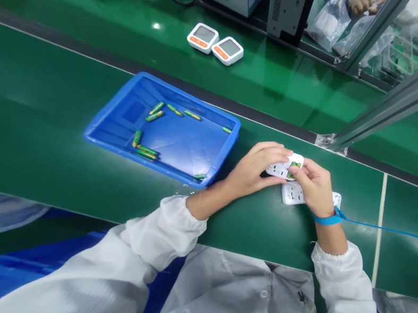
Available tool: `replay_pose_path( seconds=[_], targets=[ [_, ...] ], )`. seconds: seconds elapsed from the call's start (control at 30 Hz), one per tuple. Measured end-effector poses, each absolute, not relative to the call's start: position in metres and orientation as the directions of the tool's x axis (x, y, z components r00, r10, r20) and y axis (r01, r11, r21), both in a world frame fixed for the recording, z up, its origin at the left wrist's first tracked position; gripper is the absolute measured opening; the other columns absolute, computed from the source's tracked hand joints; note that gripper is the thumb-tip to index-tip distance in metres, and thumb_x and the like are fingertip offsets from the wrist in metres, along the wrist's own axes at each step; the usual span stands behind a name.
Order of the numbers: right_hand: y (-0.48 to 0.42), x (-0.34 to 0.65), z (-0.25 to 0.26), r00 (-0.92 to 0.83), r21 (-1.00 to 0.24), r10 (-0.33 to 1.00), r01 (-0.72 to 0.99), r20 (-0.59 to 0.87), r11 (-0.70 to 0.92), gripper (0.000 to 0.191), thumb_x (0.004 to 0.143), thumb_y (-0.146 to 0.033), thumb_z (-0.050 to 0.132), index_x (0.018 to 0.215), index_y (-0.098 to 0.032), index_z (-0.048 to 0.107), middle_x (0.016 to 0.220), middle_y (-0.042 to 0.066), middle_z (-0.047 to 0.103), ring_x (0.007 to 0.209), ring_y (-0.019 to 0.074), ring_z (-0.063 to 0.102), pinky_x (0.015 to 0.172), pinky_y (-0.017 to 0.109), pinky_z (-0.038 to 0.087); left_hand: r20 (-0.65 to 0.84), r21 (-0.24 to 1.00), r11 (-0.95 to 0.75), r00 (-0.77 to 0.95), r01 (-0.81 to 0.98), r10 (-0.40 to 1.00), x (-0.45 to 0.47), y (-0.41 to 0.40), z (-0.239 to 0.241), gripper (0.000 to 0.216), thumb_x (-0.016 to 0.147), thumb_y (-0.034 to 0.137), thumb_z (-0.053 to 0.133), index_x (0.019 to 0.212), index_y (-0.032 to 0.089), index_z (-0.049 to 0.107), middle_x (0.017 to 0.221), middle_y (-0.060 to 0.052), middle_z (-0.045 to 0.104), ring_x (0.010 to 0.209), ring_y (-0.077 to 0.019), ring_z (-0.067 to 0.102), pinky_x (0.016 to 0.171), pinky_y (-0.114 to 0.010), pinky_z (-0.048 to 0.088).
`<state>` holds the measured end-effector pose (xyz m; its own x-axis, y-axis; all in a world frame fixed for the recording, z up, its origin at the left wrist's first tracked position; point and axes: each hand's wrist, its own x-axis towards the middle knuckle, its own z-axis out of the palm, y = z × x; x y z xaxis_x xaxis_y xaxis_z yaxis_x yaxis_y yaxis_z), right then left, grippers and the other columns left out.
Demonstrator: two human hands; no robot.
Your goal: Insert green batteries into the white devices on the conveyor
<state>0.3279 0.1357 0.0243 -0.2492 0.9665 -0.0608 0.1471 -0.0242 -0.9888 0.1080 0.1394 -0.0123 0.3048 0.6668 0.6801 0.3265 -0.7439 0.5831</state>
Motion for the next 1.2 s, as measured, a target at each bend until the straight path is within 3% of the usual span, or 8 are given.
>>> replay_pose_path(
  seconds=[0.13, 0.37, 0.6, 0.7, 0.83, 0.97, 1.1, 1.2],
  targets=[
    [0.142, 0.338, 0.024, -0.303, -0.982, 0.951, 0.188, -0.057, 0.002, 0.047, 0.1, -0.065, 0.074, 0.114, -0.022, 0.082, 0.103, 0.004, 0.083, 0.095, 0.0229, 0.077, 0.086, 0.037, 0.064, 0.651, 0.629, -0.71, 0.286, 0.318, 0.704, 0.108, 0.141, -0.014, 0.052, 0.098, 0.047, 0.085, 0.141, 0.026, 0.064, 0.14, -0.013, 0.076, 0.138, -0.0306, 0.066, 0.119, -0.056, 0.055],
    [0.136, 0.329, 0.017, -0.271, -0.989, 0.962, 0.144, -0.014, 0.026, 0.042, 0.09, -0.055, 0.086, 0.112, -0.02, 0.079, 0.101, 0.005, 0.085, 0.094, 0.0239, 0.08, 0.084, 0.035, 0.065, 0.634, 0.6, -0.71, 0.321, 0.369, 0.703, 0.109, 0.142, -0.02, 0.054, 0.1, 0.05, 0.083, 0.142, 0.023, 0.063, 0.147, -0.018, 0.071, 0.145, -0.0335, 0.063, 0.124, -0.061, 0.051],
    [0.068, 0.437, 0.033, 0.296, -0.872, 0.924, 0.483, 0.244, 0.075, 0.041, 0.098, -0.045, 0.075, 0.131, -0.022, 0.079, 0.134, 0.013, 0.082, 0.12, 0.0318, 0.076, 0.114, 0.048, 0.058, 0.454, 0.667, -0.706, 0.62, 0.24, 0.64, 0.128, 0.129, -0.026, 0.073, 0.105, 0.047, 0.076, 0.166, 0.02, 0.046, 0.168, -0.023, 0.053, 0.158, -0.0341, 0.051, 0.131, -0.057, 0.045],
    [0.037, 0.516, 0.024, 0.458, -0.664, 0.784, 0.744, 0.419, -0.08, 0.041, 0.095, -0.042, 0.064, 0.124, -0.019, 0.08, 0.132, 0.019, 0.081, 0.13, 0.0362, 0.074, 0.123, 0.058, 0.051, 0.34, 0.633, -0.734, 0.763, 0.247, 0.55, 0.142, 0.121, -0.028, 0.066, 0.104, 0.04, 0.078, 0.163, 0.023, 0.054, 0.169, -0.02, 0.053, 0.156, -0.036, 0.05, 0.129, -0.058, 0.045],
    [0.009, 0.574, 0.014, 0.361, -0.444, 0.854, 0.878, 0.373, -0.177, 0.032, 0.087, -0.036, 0.058, 0.108, -0.027, 0.081, 0.131, 0.02, 0.081, 0.142, 0.0434, 0.068, 0.12, 0.065, 0.053, 0.276, 0.533, -0.761, 0.775, 0.368, 0.568, 0.169, 0.112, -0.026, 0.065, 0.101, 0.041, 0.081, 0.161, 0.028, 0.06, 0.173, -0.019, 0.047, 0.155, -0.0422, 0.046, 0.125, -0.064, 0.043],
    [0.022, 0.539, 0.031, 0.239, -0.372, 0.897, 0.924, 0.371, -0.093, 0.039, 0.095, -0.041, 0.054, 0.123, -0.033, 0.079, 0.144, 0.021, 0.075, 0.153, 0.0443, 0.059, 0.126, 0.068, 0.047, 0.326, 0.426, -0.824, 0.786, 0.375, 0.526, 0.194, 0.109, -0.028, 0.055, 0.101, 0.042, 0.079, 0.153, 0.027, 0.068, 0.168, -0.017, 0.054, 0.149, -0.0424, 0.049, 0.118, -0.06, 0.046],
    [0.076, 0.412, 0.07, -0.144, -0.519, 0.943, 0.805, 0.299, 0.287, 0.037, 0.105, -0.045, 0.056, 0.138, -0.047, 0.074, 0.141, 0.013, 0.077, 0.133, 0.036, 0.075, 0.114, 0.061, 0.06, 0.346, 0.412, -0.834, 0.784, 0.366, 0.515, 0.199, 0.114, -0.028, 0.043, 0.106, 0.037, 0.066, 0.148, 0.026, 0.072, 0.16, -0.017, 0.062, 0.146, -0.0398, 0.055, 0.113, -0.058, 0.052],
    [0.121, 0.278, 0.088, -0.508, -0.621, 0.819, 0.559, 0.268, 0.55, 0.034, 0.106, -0.043, 0.06, 0.136, -0.042, 0.076, 0.138, 0.007, 0.08, 0.125, 0.0362, 0.078, 0.103, 0.061, 0.067, 0.334, 0.571, -0.719, 0.689, 0.396, 0.644, 0.194, 0.113, -0.019, 0.046, 0.101, 0.036, 0.069, 0.147, 0.027, 0.074, 0.151, -0.014, 0.07, 0.144, -0.039, 0.058, 0.118, -0.054, 0.052]
  ],
)
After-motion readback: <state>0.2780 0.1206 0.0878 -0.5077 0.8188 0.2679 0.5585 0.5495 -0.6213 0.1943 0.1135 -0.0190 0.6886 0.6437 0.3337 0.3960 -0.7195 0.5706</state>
